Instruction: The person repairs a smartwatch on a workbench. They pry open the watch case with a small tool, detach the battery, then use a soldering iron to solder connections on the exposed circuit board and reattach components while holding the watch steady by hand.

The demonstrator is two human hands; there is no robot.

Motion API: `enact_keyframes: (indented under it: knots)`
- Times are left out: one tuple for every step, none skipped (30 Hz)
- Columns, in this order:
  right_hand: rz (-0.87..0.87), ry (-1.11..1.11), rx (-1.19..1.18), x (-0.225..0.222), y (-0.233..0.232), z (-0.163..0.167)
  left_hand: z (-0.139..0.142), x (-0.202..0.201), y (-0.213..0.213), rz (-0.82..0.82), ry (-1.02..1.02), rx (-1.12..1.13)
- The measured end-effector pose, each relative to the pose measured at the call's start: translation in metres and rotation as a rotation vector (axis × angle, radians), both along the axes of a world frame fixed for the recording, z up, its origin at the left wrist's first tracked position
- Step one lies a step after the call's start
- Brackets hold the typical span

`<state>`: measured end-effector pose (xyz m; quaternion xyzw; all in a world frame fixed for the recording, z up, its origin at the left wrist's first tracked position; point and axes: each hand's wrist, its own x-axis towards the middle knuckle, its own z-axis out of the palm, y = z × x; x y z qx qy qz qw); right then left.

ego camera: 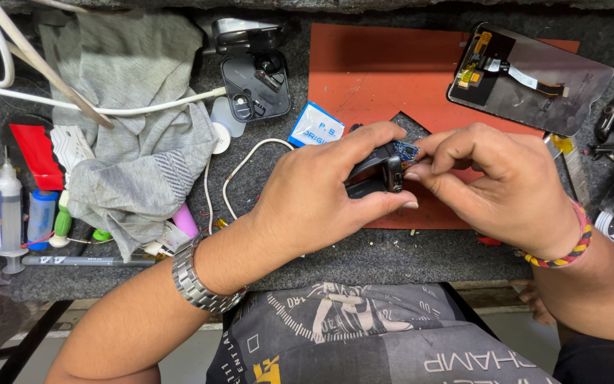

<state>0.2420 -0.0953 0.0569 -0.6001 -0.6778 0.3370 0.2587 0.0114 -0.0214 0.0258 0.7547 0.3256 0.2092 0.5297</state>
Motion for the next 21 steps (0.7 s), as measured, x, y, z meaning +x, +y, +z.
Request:
enact_keyframes:
  knots:
    - [0.0, 0.012, -0.009, 0.0, 0.0, 0.0, 0.0, 0.0, 0.0, 0.002, -0.013, -0.01]
    - [0.001, 0.024, -0.018, 0.0, 0.0, 0.0, 0.0, 0.0, 0.001, 0.005, -0.025, -0.019]
    - [0.002, 0.036, -0.025, 0.001, 0.001, 0.0, 0.0, 0.0, 0.001, 0.007, -0.037, -0.027]
    - [0.004, 0.031, -0.023, 0.001, 0.001, 0.0, 0.0, 0.0, 0.001, 0.006, -0.033, -0.028]
    - [0.005, 0.026, -0.022, 0.001, 0.001, 0.0, 0.0, 0.0, 0.002, 0.005, -0.03, -0.031]
    - [0.007, 0.021, -0.021, 0.0, 0.001, 0.001, 0.0, 0.0, 0.002, 0.004, -0.027, -0.032]
    - [0.008, 0.011, -0.02, 0.0, 0.002, 0.001, 0.0, 0.0, 0.002, 0.003, -0.029, -0.033]
    - [0.01, 0.001, -0.019, 0.0, 0.002, 0.002, 0.0, 0.0, 0.002, 0.003, -0.032, -0.035]
    - [0.011, -0.009, -0.018, -0.001, 0.002, 0.002, 0.0, 0.0, 0.002, 0.002, -0.034, -0.036]
    - [0.014, -0.01, -0.016, -0.001, 0.002, 0.003, 0.0, -0.001, 0.002, 0.001, -0.034, -0.035]
    - [0.016, -0.011, -0.014, -0.001, 0.002, 0.004, 0.0, 0.0, 0.002, 0.0, -0.033, -0.035]
    - [0.018, -0.012, -0.013, -0.001, 0.002, 0.005, 0.0, 0.0, 0.002, 0.0, -0.034, -0.035]
    - [0.043, -0.016, -0.011, -0.001, 0.003, 0.006, 0.0, 0.0, 0.002, 0.002, -0.035, -0.034]
    - [0.069, -0.019, -0.009, 0.0, 0.005, 0.006, 0.001, 0.0, 0.002, 0.004, -0.036, -0.031]
    - [0.094, -0.022, -0.007, 0.001, 0.006, 0.007, 0.001, 0.0, 0.002, 0.006, -0.037, -0.029]
    - [0.111, -0.045, -0.007, 0.002, 0.008, 0.008, 0.0, 0.001, 0.003, 0.001, -0.027, -0.037]
    - [0.129, -0.07, -0.008, 0.004, 0.009, 0.008, 0.0, 0.002, 0.003, -0.002, -0.019, -0.044]
    - [0.147, -0.094, -0.005, 0.005, 0.011, 0.009, -0.001, 0.002, 0.004, -0.005, -0.01, -0.049]
    - [0.152, -0.09, 0.003, 0.007, 0.012, 0.009, -0.002, 0.003, 0.004, -0.003, -0.026, -0.048]
    - [0.157, -0.086, 0.01, 0.008, 0.014, 0.009, -0.003, 0.003, 0.004, -0.001, -0.041, -0.05]
    - [0.162, -0.081, 0.017, 0.01, 0.015, 0.009, -0.004, 0.003, 0.004, 0.0, -0.056, -0.052]
